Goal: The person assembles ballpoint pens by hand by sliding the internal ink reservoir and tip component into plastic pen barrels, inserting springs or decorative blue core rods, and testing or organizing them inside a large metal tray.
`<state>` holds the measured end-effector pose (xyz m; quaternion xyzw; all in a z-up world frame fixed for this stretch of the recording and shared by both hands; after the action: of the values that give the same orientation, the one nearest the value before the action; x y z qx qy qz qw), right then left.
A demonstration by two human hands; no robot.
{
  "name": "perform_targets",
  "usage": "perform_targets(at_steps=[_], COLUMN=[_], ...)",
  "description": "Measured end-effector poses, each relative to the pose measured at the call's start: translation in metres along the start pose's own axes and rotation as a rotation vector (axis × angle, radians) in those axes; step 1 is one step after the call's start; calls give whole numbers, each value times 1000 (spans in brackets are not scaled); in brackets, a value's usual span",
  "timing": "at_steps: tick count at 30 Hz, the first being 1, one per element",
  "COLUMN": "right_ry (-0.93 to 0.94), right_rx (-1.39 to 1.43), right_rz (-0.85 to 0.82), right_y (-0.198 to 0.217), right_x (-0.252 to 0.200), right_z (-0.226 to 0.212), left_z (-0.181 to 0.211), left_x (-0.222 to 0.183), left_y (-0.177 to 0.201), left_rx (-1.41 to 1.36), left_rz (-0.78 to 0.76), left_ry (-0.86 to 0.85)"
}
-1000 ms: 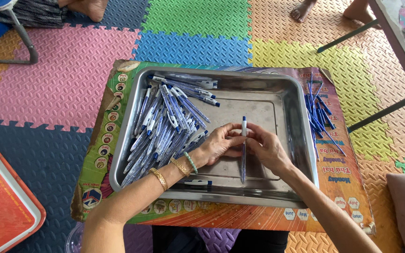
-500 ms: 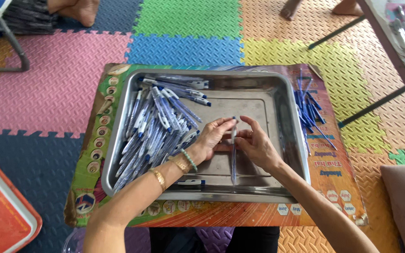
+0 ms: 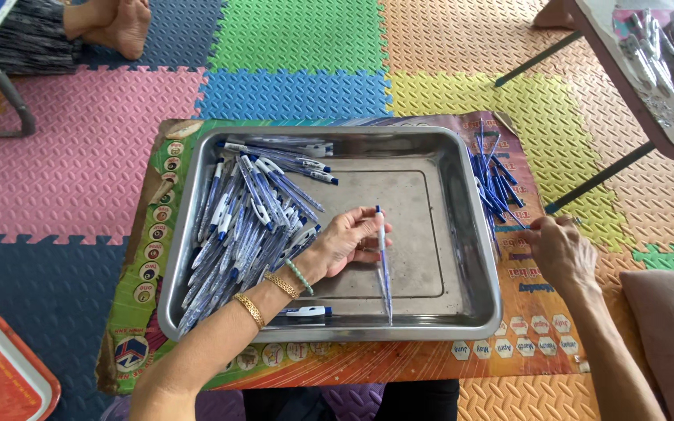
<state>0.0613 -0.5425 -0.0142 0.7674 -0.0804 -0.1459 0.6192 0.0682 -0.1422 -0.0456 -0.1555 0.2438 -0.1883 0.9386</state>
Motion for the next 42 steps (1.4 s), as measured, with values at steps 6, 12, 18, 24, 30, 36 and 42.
perform_targets(at_steps=[6, 12, 18, 24, 30, 36, 42], right_ry=[-26, -10, 186, 267, 271, 279, 305], right_rx=[91, 893, 1612, 1369, 1288, 1210, 1247], right_rz=[-132, 2, -202, -115, -94, -44, -69], right_y=[-6, 73, -4, -30, -27, -26, -27], right_x=[-10, -94, -113, -95, -99, -99, -103], right_z=[17, -62, -171, -194, -197, -197, -200], left_z=[-1, -4, -12, -16, -8, -13, -11], left_x=[0, 9, 14, 18, 11, 16, 11], left_y=[2, 3, 4, 5, -2, 1, -3], left_rx=[-14, -67, -96, -128, -134, -148, -153], left_rz=[-43, -86, -93, -118, -117, -104, -98], left_ry=[26, 6, -75, -95, -119, -127, -131])
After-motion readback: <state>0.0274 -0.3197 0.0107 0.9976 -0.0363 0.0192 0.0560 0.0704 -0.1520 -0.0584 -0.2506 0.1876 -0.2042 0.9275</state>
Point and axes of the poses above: each hand's wrist, its own x-axis towards the middle knuckle, its own y-axis out of the back of the hand, z = x × y, the point moved 7 cm from there along x, towards the middle knuckle, and after that the axes turned 7 degrees about x, right-handed, at the moved point
